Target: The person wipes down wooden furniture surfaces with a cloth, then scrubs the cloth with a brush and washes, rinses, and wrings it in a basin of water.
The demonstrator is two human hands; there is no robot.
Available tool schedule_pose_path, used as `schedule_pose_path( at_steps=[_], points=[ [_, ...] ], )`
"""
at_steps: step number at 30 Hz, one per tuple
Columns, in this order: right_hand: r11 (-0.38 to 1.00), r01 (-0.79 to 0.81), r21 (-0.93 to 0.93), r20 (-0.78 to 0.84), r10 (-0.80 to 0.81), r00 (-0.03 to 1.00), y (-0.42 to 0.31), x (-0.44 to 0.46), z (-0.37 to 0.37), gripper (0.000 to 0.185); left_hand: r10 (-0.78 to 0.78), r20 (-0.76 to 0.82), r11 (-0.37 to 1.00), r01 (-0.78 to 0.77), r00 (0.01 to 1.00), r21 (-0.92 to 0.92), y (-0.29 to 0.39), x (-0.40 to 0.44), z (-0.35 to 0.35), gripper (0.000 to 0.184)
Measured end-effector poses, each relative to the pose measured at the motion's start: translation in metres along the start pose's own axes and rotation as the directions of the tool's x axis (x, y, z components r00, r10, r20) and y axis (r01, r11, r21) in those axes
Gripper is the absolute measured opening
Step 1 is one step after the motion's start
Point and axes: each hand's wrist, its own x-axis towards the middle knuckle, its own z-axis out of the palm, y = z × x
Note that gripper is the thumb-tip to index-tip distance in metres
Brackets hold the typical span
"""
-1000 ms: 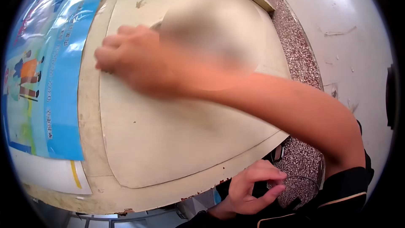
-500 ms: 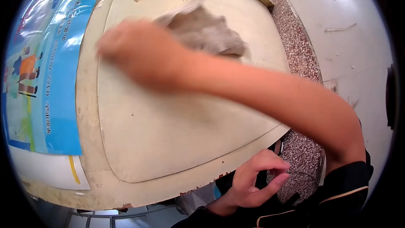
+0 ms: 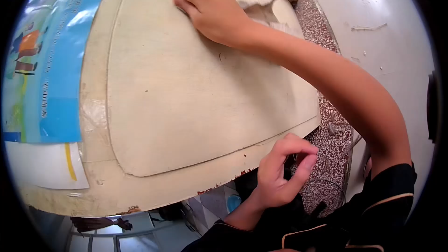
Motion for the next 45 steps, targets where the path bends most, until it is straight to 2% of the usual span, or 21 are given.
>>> schedule_pose_path(
  at_steps=[1,3,6,9,11,13,15,17,19,21,23,25,27,29,32,35,38,41,43,44,45],
  points=[
    [0.993,-0.111,-0.047,0.082,0.114,0.990,0.001,-0.001,-0.005,0.035,0.014,0.018,1.000,-0.014,1.000,-0.005,-0.004,0.002,0.000,0.022],
    [0.991,-0.096,-0.089,0.114,0.106,0.988,-0.009,-0.002,-0.018,0.039,-0.063,-0.057,0.993,0.068,0.996,0.099,-0.007,0.002,0.003,0.023],
    [0.859,-0.505,0.083,0.517,0.396,0.759,-0.037,-0.011,-0.050,0.035,-0.019,-0.136,0.998,0.028,0.991,0.061,-0.005,0.002,0.001,0.025],
    [0.850,-0.527,-0.006,0.616,0.418,0.668,-0.072,-0.023,-0.070,0.032,0.037,-0.243,0.999,-0.028,0.969,0.040,0.002,0.001,-0.002,0.027],
    [0.853,-0.521,0.008,0.622,0.404,0.671,-0.098,-0.034,-0.083,0.032,0.109,-0.321,0.994,-0.109,0.941,0.019,0.002,0.003,-0.006,0.028],
    [0.899,-0.437,-0.035,0.562,0.379,0.735,-0.124,-0.051,-0.093,0.034,0.107,-0.386,0.987,-0.145,0.916,-0.071,0.007,0.003,-0.011,0.031],
    [0.909,-0.409,-0.078,0.528,0.386,0.757,-0.144,-0.072,-0.100,0.040,0.203,-0.347,0.976,-0.220,0.916,-0.008,0.002,0.000,-0.015,0.039],
    [0.858,-0.502,-0.109,0.443,0.494,0.748,-0.169,-0.093,-0.106,0.040,0.246,-0.314,0.961,-0.272,0.917,-0.043,0.003,-0.004,-0.011,0.044],
    [0.867,-0.454,-0.204,0.351,0.498,0.793,-0.171,-0.115,-0.111,0.046,0.266,-0.262,0.952,-0.296,0.928,-0.081,0.005,-0.007,-0.008,0.044],
    [0.843,-0.433,-0.319,0.290,0.522,0.803,-0.187,-0.140,-0.118,0.045,0.225,-0.222,0.957,-0.258,0.949,-0.134,0.011,-0.012,-0.003,0.027],
    [0.866,-0.401,-0.300,0.214,0.471,0.856,-0.185,-0.165,-0.123,0.040,0.185,-0.263,0.928,-0.256,0.947,-0.269,0.019,-0.012,0.006,0.017],
    [0.875,-0.304,-0.376,0.201,0.397,0.896,-0.179,-0.176,-0.131,0.039,0.210,-0.237,0.936,-0.265,0.948,-0.231,0.016,-0.013,0.004,0.010],
    [0.891,-0.340,-0.301,0.288,0.424,0.859,-0.166,-0.175,-0.143,0.039,0.153,-0.212,0.951,-0.203,0.965,-0.235,0.013,-0.016,0.001,0.007],
    [0.911,-0.397,-0.111,0.268,0.412,0.871,-0.164,-0.176,-0.152,0.036,0.124,-0.218,0.884,-0.208,0.968,-0.418,0.016,-0.016,0.003,0.006],
    [0.912,-0.389,-0.129,0.220,0.409,0.886,-0.163,-0.171,-0.165,0.032,0.107,-0.198,0.869,-0.188,0.974,-0.458,0.011,-0.011,-0.004,0.007],
    [0.890,-0.427,-0.159,0.319,0.456,0.831,-0.165,-0.167,-0.178,0.027,0.094,-0.221,0.881,-0.184,0.971,-0.435,0.015,-0.014,0.004,0.012],
    [0.930,-0.352,-0.108,0.372,0.366,0.853,-0.164,-0.165,-0.186,0.030,0.066,-0.210,0.919,-0.141,0.975,-0.367,0.018,-0.017,0.002,0.016],
    [0.924,-0.354,-0.140,0.396,0.381,0.836,-0.168,-0.164,-0.196,0.039,0.068,-0.318,0.907,-0.191,0.946,-0.374,0.017,-0.013,0.002,0.018],
    [0.880,-0.381,-0.283,0.537,0.474,0.698,-0.175,-0.165,-0.206,0.054,0.053,-0.392,0.871,-0.234,0.919,-0.431,0.019,-0.012,0.002,0.019],
    [0.871,-0.257,-0.419,0.520,0.463,0.718,-0.170,-0.165,-0.209,0.052,0.055,-0.431,0.870,-0.255,0.901,-0.421,0.018,-0.011,0.001,0.019],
    [0.867,-0.263,-0.422,0.515,0.468,0.718,-0.170,-0.164,-0.213,0.052,0.061,-0.470,0.869,-0.279,0.881,-0.410,0.017,-0.011,0.000,0.019]
  ],
)
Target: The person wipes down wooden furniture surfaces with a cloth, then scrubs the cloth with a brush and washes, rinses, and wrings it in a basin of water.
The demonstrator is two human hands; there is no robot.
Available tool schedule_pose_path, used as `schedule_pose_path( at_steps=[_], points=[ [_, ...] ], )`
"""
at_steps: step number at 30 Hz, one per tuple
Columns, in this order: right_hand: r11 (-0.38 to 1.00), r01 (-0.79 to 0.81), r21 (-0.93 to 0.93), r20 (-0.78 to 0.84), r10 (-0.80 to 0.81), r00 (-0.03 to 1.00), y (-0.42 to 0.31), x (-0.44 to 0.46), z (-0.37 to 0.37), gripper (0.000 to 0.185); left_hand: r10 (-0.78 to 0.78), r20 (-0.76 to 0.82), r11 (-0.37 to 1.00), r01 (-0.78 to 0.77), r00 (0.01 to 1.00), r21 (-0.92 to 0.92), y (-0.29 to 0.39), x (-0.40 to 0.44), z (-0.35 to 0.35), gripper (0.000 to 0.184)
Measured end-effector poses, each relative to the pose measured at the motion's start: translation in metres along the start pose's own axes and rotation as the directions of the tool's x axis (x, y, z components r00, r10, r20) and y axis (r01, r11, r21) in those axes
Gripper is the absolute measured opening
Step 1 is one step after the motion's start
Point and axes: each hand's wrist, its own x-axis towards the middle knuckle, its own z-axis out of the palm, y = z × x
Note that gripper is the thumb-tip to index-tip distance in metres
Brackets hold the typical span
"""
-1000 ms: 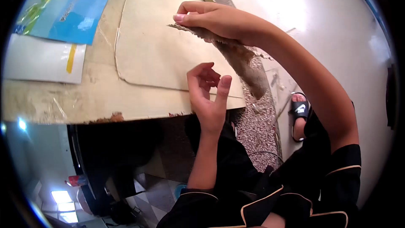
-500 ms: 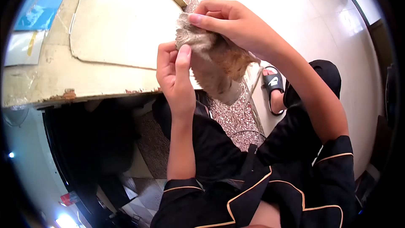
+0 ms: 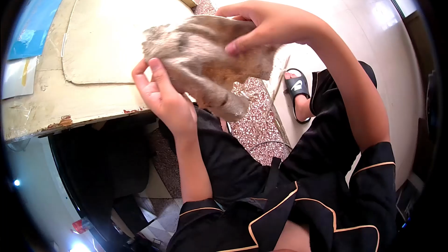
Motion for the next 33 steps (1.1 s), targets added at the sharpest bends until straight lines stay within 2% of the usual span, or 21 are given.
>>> schedule_pose_path(
  at_steps=[2,3,6,8,11,12,15,16,18,19,20,21,22,24,25,26,28,30,31,32,33],
  points=[
    [0.974,-0.220,-0.052,0.066,0.223,0.972,0.000,-0.002,-0.008,0.047,0.000,-0.008,1.000,0.001,1.000,0.006,0.002,0.000,-0.002,0.019],
    [0.980,-0.185,-0.069,0.076,0.190,0.979,0.007,-0.001,-0.013,0.044,0.003,-0.035,1.000,-0.002,0.999,0.023,0.002,0.001,-0.004,0.019],
    [0.960,-0.280,-0.022,0.090,0.280,0.956,0.000,-0.006,-0.030,0.043,-0.002,-0.081,0.999,0.005,0.997,0.045,-0.002,0.004,-0.007,0.020],
    [0.970,-0.240,0.019,0.111,0.237,0.965,0.015,-0.008,-0.044,0.043,0.029,-0.104,0.997,-0.021,0.994,0.076,-0.002,0.003,-0.006,0.022],
    [0.912,-0.365,-0.186,0.034,0.378,0.925,0.012,-0.015,-0.058,0.038,0.028,-0.127,0.998,-0.021,0.991,0.055,-0.001,0.002,-0.005,0.022],
    [0.912,-0.369,-0.182,0.033,0.380,0.924,0.018,-0.016,-0.061,0.038,0.024,-0.124,0.998,-0.017,0.992,0.058,-0.005,0.002,-0.004,0.022],
    [0.941,-0.313,-0.133,-0.065,0.307,0.950,0.033,-0.011,-0.072,0.036,0.014,-0.124,0.999,-0.008,0.992,0.045,-0.003,0.005,-0.008,0.022],
    [0.978,-0.207,0.040,0.071,0.204,0.977,0.038,-0.007,-0.081,0.036,-0.059,-0.068,0.997,0.056,0.996,-0.050,0.000,0.007,-0.010,0.030],
    [0.984,-0.105,-0.146,0.006,0.107,0.994,0.025,-0.005,-0.090,0.031,-0.179,-0.011,0.952,0.171,0.984,-0.254,0.006,0.005,-0.014,0.043],
    [1.000,-0.018,0.003,-0.097,0.018,0.995,0.022,-0.001,-0.081,0.028,-0.220,-0.012,0.916,0.202,0.975,-0.347,0.006,0.001,-0.016,0.048],
    [0.983,0.084,0.162,-0.207,-0.049,0.977,0.021,0.001,-0.067,0.026,-0.175,0.076,0.895,0.191,0.982,-0.402,0.002,0.002,-0.019,0.055],
    [0.971,0.107,0.213,-0.187,-0.067,0.980,0.014,0.001,-0.065,0.023,-0.018,0.530,0.928,0.212,0.848,-0.307,0.003,0.006,-0.017,0.062],
    [0.931,0.201,0.303,-0.210,-0.140,0.967,0.023,0.013,-0.060,0.022,-0.032,0.583,0.947,0.210,0.812,-0.241,-0.002,0.007,-0.017,0.068],
    [0.804,0.276,0.527,-0.199,-0.199,0.960,0.030,0.036,-0.043,0.020,-0.071,0.563,0.996,0.087,0.824,-0.002,-0.002,0.002,-0.002,0.066],
    [0.796,0.348,0.495,-0.252,-0.251,0.934,0.032,0.051,-0.030,0.020,-0.044,0.553,0.998,0.011,0.832,0.064,-0.005,0.001,0.003,0.061],
    [0.709,0.298,0.639,-0.278,-0.148,0.949,0.013,0.054,-0.017,0.024,-0.031,0.543,0.990,-0.047,0.839,0.130,-0.005,-0.004,0.009,0.064],
    [0.725,0.438,0.532,-0.460,-0.187,0.868,0.019,0.086,0.013,0.050,-0.014,0.509,0.966,-0.120,0.861,0.230,-0.007,-0.004,0.017,0.076],
    [0.802,0.328,0.499,-0.389,-0.131,0.912,0.011,0.117,0.025,0.041,0.008,0.541,0.909,-0.231,0.841,0.347,-0.012,0.002,0.016,0.087],
    [0.763,0.422,0.489,-0.456,-0.189,0.870,0.012,0.136,0.036,0.047,0.068,0.536,0.824,-0.350,0.841,0.445,-0.013,0.005,0.016,0.088],
    [0.756,0.460,0.466,-0.448,-0.247,0.859,0.006,0.154,0.040,0.047,0.130,0.540,0.715,-0.456,0.831,0.529,-0.011,0.010,0.020,0.089],
    [0.733,0.470,0.491,-0.469,-0.232,0.852,-0.006,0.166,0.044,0.047,0.177,0.475,0.675,-0.457,0.862,0.579,-0.007,0.015,0.026,0.090]
  ],
)
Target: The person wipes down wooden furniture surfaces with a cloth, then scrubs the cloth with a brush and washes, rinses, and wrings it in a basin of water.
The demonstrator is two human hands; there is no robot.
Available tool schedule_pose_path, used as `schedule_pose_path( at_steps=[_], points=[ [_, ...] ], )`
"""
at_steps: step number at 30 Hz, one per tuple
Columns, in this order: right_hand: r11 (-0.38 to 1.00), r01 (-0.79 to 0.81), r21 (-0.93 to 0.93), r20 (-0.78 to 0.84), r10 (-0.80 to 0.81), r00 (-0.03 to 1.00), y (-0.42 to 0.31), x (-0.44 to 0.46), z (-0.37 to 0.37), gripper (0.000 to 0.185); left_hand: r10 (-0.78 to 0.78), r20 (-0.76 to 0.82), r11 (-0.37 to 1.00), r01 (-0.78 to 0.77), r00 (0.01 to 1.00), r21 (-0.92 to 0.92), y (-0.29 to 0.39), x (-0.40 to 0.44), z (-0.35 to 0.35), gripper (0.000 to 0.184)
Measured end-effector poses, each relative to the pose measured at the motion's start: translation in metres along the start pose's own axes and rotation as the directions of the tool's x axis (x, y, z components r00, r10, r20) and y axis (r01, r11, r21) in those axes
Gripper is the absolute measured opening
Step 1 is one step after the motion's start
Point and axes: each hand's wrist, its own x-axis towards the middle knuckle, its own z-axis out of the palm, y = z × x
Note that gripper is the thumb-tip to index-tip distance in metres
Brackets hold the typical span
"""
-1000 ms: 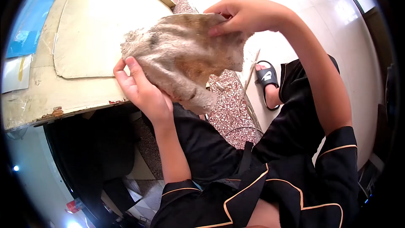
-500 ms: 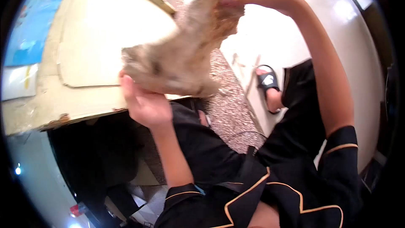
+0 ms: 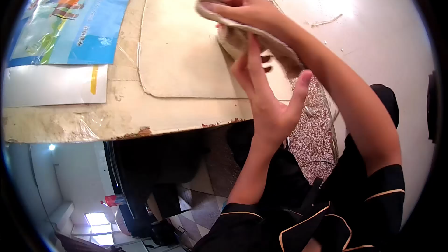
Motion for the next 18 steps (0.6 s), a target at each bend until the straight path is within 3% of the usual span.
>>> schedule_pose_path(
  at_steps=[3,5,9,11,12,15,17,18],
  points=[
    [0.992,0.102,0.074,0.054,-0.106,0.993,-0.009,0.030,0.030,0.046,0.070,-0.166,0.964,-0.024,0.984,0.264,0.014,0.028,-0.014,0.088],
    [0.986,0.103,0.133,0.038,-0.109,0.993,-0.013,0.049,0.046,0.044,0.152,-0.190,0.920,-0.069,0.970,0.385,0.015,0.050,-0.023,0.085],
    [0.974,0.102,0.201,0.019,-0.108,0.994,-0.020,0.078,0.058,0.045,0.230,-0.315,0.930,-0.112,0.921,0.351,-0.005,0.062,-0.007,0.082],
    [0.976,0.217,0.000,-0.020,-0.217,0.976,-0.019,0.086,0.066,0.042,0.147,-0.162,0.920,-0.075,0.976,0.384,-0.009,0.048,-0.017,0.091],
    [0.976,0.218,0.021,-0.016,-0.218,0.976,-0.012,0.089,0.072,0.042,0.103,-0.083,0.912,-0.061,0.991,0.405,-0.010,0.041,-0.022,0.095],
    [0.898,0.259,0.354,0.002,-0.278,0.961,0.007,0.100,0.089,0.038,0.073,-0.058,0.925,-0.046,0.996,0.377,-0.022,0.044,-0.026,0.096],
    [0.918,0.267,0.293,0.049,-0.293,0.955,0.014,0.106,0.092,0.035,0.071,-0.067,0.936,-0.043,0.995,0.350,-0.026,0.047,-0.025,0.097],
    [0.899,0.388,0.204,-0.012,-0.394,0.919,0.017,0.109,0.096,0.035,0.031,-0.062,0.953,-0.011,0.998,0.302,-0.026,0.045,-0.027,0.099]
  ],
)
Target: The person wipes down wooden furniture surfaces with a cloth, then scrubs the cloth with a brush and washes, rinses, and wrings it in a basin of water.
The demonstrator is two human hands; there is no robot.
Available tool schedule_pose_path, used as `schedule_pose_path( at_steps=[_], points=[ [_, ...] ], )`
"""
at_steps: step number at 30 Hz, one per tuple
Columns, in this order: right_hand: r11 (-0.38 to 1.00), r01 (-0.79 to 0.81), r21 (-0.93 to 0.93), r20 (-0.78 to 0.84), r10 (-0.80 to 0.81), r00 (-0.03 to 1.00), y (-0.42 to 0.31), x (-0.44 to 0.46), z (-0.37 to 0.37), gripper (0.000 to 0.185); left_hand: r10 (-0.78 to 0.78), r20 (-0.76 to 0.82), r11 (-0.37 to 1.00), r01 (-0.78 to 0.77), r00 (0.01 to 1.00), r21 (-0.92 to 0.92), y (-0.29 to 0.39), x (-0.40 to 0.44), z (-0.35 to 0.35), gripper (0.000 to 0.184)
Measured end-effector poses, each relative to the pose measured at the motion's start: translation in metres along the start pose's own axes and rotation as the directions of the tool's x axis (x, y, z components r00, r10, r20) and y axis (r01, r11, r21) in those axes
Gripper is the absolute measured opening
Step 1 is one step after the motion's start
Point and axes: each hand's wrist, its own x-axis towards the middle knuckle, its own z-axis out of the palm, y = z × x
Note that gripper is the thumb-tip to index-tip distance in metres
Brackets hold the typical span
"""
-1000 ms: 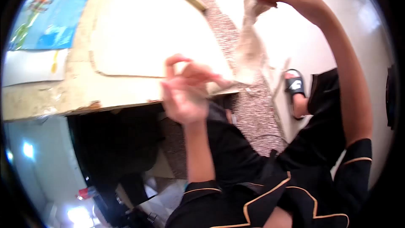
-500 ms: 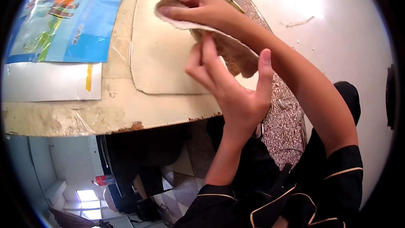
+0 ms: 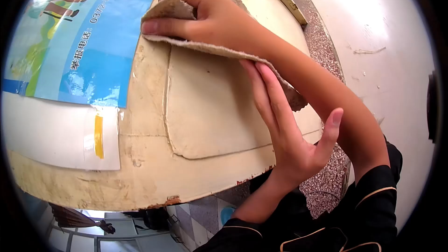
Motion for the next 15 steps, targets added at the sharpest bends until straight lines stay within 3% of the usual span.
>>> schedule_pose_path(
  at_steps=[1,3,5,6,7,9,10,11,13,15],
  points=[
    [0.989,0.115,-0.096,-0.030,-0.118,0.993,0.005,0.001,0.002,0.034,-0.018,0.011,1.000,0.019,1.000,-0.023,-0.001,0.000,-0.001,0.100],
    [0.998,0.033,-0.055,0.033,-0.031,0.999,0.006,0.002,0.002,0.031,-0.021,0.025,0.999,0.022,0.999,-0.036,-0.002,-0.001,-0.002,0.101],
    [0.940,0.105,-0.325,-0.087,-0.141,0.986,0.005,-0.008,0.007,0.028,-0.012,0.028,1.000,0.013,1.000,-0.029,0.000,-0.004,0.001,0.102],
    [0.922,0.185,-0.341,-0.118,-0.237,0.964,0.005,-0.008,0.017,0.025,-0.011,-0.068,0.994,0.004,0.998,-0.111,0.003,-0.007,0.005,0.103],
    [0.921,0.183,-0.343,-0.119,-0.236,0.964,0.005,-0.009,0.018,0.025,-0.021,-0.095,0.984,0.004,0.995,-0.180,0.006,-0.007,0.004,0.103],
    [0.886,0.299,-0.353,-0.023,-0.328,0.944,-0.002,-0.010,0.018,0.023,-0.041,-0.148,0.949,-0.008,0.988,-0.315,0.010,-0.007,0.001,0.104],
    [0.912,0.252,-0.322,-0.013,-0.271,0.963,0.004,-0.006,0.011,0.022,-0.011,-0.007,0.979,0.009,1.000,-0.205,0.009,-0.004,-0.008,0.104],
    [0.975,0.178,-0.134,-0.074,-0.189,0.979,0.009,0.002,0.008,0.021,-0.007,0.038,0.985,0.013,0.999,-0.175,0.010,-0.005,-0.007,0.103],
    [0.921,0.156,-0.357,-0.152,-0.222,0.963,0.017,-0.004,0.011,0.023,0.002,0.129,0.993,0.013,0.992,-0.114,0.013,-0.005,-0.006,0.103],
    [0.874,0.272,-0.403,-0.048,-0.317,0.947,0.000,-0.011,0.028,0.025,0.016,0.020,0.987,-0.013,1.000,-0.163,0.020,-0.008,-0.004,0.101]
  ],
)
